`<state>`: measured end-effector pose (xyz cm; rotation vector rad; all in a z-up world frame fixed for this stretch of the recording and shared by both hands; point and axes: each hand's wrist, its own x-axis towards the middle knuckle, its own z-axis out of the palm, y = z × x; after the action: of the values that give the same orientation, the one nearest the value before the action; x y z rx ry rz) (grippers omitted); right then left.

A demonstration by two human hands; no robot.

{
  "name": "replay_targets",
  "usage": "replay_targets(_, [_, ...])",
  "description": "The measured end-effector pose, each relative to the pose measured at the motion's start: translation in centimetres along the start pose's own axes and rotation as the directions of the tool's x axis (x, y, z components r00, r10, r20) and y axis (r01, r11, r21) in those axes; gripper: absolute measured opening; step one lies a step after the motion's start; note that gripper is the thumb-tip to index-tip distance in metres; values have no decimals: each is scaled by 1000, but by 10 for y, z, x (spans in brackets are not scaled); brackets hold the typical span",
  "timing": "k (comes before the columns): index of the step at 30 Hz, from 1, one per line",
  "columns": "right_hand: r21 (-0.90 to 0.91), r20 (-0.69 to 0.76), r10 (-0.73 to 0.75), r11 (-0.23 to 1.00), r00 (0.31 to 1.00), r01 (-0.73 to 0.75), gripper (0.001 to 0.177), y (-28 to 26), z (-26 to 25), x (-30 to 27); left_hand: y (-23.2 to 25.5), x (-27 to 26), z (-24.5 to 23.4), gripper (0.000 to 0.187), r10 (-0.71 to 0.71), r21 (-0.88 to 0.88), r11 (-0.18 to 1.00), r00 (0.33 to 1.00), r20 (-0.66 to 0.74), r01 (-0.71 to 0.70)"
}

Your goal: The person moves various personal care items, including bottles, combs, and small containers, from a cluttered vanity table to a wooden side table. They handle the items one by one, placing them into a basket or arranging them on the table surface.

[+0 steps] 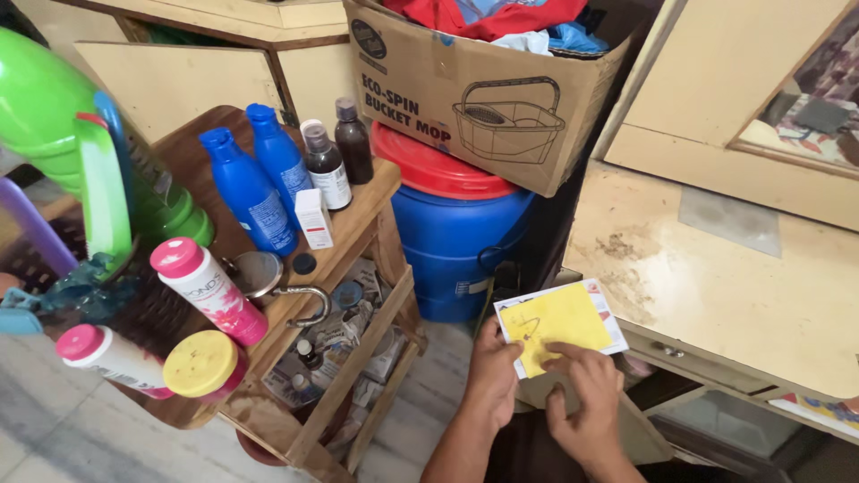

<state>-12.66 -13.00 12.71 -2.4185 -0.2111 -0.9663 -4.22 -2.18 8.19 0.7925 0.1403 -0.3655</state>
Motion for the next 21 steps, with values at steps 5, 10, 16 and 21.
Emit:
replay_targets(5, [75,50,-41,996,998,37,33,2,-5,33,12,-5,-1,55,-24,23,999,999,-43,25])
replay_targets(10, [33,246,-54,998,968,47,36,-1,8,62,9,0,-8,58,-37,79,996,997,-70,43])
replay_targets(16, [38,326,68,996,943,-85,29,9,24,67,-8,20,-20,58,129,198,974,990,-65,-114])
replay_targets(21, [56,268,164,981,949,-186,11,27,34,66,-3,11,-14,56,131,280,957,976,-172,-79])
